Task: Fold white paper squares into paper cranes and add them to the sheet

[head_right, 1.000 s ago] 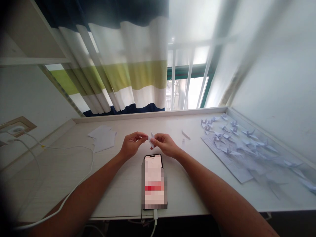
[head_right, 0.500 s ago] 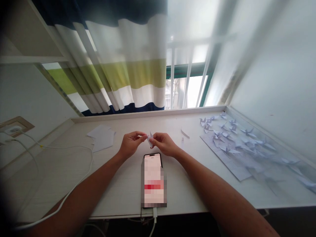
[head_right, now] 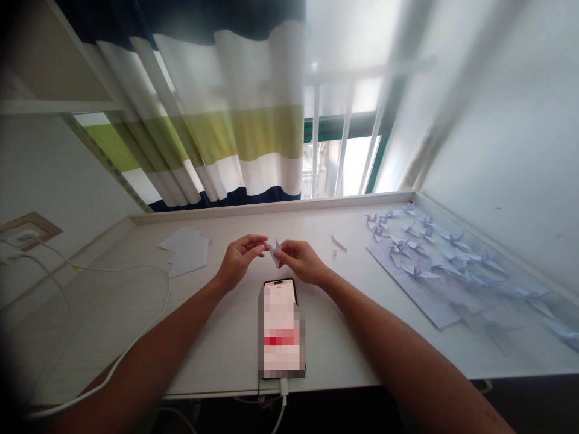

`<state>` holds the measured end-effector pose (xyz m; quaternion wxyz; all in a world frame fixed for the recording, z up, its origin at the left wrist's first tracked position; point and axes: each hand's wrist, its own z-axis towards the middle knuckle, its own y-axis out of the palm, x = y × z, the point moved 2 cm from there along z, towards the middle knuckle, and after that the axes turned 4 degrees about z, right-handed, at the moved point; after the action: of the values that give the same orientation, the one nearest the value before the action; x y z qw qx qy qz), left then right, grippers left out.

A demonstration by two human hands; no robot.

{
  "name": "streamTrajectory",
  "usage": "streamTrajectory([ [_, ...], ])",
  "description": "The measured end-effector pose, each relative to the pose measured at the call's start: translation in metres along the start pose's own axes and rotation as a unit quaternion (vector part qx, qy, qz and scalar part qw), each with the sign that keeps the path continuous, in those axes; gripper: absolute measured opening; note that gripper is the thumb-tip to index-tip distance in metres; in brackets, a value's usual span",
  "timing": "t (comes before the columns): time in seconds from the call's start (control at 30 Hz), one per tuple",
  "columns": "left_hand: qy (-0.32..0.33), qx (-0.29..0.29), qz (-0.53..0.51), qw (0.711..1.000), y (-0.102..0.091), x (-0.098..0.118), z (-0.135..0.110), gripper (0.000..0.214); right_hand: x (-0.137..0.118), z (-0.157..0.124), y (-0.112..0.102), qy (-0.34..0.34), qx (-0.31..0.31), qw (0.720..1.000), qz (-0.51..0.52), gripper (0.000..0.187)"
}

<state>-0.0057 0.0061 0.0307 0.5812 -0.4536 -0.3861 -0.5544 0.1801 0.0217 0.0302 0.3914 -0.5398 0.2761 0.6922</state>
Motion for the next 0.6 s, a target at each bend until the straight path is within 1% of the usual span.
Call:
streamTrajectory([
  [0.13,0.007,-0.040,0.043,0.998,-0.0004,0.0006,0.0002,0.023,0.0015,0.0004,-0.0006,-0.002,-0.002,1.000,0.004,0.036],
  [0.33,0.008,-0.043,0.082,0.996,-0.0019,-0.0021,0.0008,0.026,0.0037,-0.0004,-0.0005,-0.003,-0.004,1.000,0.005,0.034],
  [0.47,0.025,-0.053,0.123,0.991,-0.0054,-0.0017,0.0018,0.029,0.0027,-0.0008,-0.0008,0.005,-0.002,1.000,-0.011,0.036],
  [0.53,0.026,-0.055,0.126,0.990,-0.0068,-0.0013,0.0023,0.028,0.0031,-0.0006,-0.0013,0.007,-0.003,1.000,-0.020,0.037],
  [0.6,0.010,-0.063,0.110,0.992,-0.0081,-0.0011,0.0029,0.028,0.0044,-0.0003,-0.0021,0.007,-0.003,1.000,-0.025,0.037],
])
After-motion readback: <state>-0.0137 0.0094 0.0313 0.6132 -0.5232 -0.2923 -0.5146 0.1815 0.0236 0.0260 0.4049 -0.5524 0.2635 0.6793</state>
